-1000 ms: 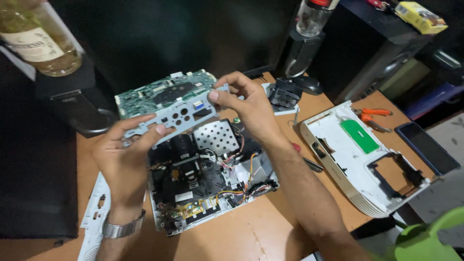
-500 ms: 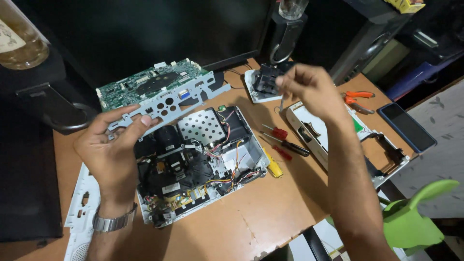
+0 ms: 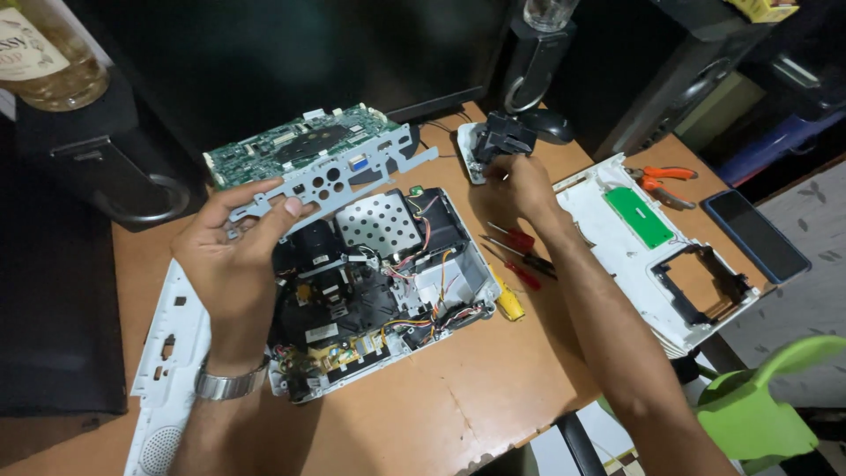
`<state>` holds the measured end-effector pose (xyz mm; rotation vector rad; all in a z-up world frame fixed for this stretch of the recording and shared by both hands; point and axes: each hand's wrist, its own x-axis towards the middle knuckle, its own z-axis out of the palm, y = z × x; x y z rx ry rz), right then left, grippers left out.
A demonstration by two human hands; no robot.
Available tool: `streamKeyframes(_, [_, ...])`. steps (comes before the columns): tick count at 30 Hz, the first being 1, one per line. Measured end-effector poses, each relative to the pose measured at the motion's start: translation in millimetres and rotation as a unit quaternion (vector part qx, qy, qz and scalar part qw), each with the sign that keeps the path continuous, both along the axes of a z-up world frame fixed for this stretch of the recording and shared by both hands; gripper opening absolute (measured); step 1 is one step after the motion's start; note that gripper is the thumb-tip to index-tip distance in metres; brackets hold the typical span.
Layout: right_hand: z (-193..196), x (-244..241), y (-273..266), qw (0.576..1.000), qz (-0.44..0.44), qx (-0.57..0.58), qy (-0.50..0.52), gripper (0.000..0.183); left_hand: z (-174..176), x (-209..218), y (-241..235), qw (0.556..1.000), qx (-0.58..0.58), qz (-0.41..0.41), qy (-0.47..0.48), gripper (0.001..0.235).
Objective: The person aligns a green circuit board with a white metal bracket and places it into a disassembled white electronic device housing. They then use a yellow screwdriver to fasten screws into the bracket, securing the board to the device.
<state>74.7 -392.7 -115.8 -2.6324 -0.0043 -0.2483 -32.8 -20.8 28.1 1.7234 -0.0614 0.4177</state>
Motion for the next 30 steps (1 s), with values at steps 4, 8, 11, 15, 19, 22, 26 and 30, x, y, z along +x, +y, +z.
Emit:
streamKeyframes(4, [6.3, 3.6, 14.0, 0.997, -0.061, 0.01, 0.056, 0.022, -3.1, 5.1, -2.3, 1.0, 0.008, 0.017, 0.021, 0.017])
streamKeyframes(8, [-7.4, 14.1, 4.6, 1.0, -0.016, -0.025, 0.004, 0.023, -21.7, 18.5, -4.0, 0.997, -0.071, -0.004, 0.02, 0.021])
streamKeyframes(11, [-42.8, 37.3, -14.3, 0.997, -0.058, -0.048, 0.001, 0.02, -49.2, 35.0, 0.5, 0.972, -0.217, -0.058, -0.072, 0.03])
streamKeyframes(15, [-36.9, 33.2, -8.8, 0.998, -0.053, -0.035, 0.012, 0.022, -42.0, 29.4, -3.8, 0.972, -0.22, -0.073, -0.044, 0.03])
streamKeyframes(19, [-24.1, 19.5, 0.2, 0.998, -0.052, -0.018, -0.019, 0.022, -42.9, 29.6, -2.0, 0.969, -0.228, -0.081, -0.051, 0.031])
streamKeyframes(22, [-13.5, 3.8, 5.3, 0.997, -0.071, 0.004, -0.032, 0.023, -45.8, 30.4, -2.4, 0.965, -0.239, -0.09, -0.057, 0.032])
streamKeyframes(26, [9.2, -18.7, 17.8, 0.992, -0.081, 0.097, -0.019, 0.021, -47.3, 29.2, -2.0, 0.978, -0.188, -0.079, -0.042, 0.03])
streamKeyframes(30, [-1.3, -12.6, 0.5, 0.992, -0.098, 0.079, -0.004, 0.018, -49.4, 31.3, -3.2, 0.98, -0.176, -0.081, -0.037, 0.029])
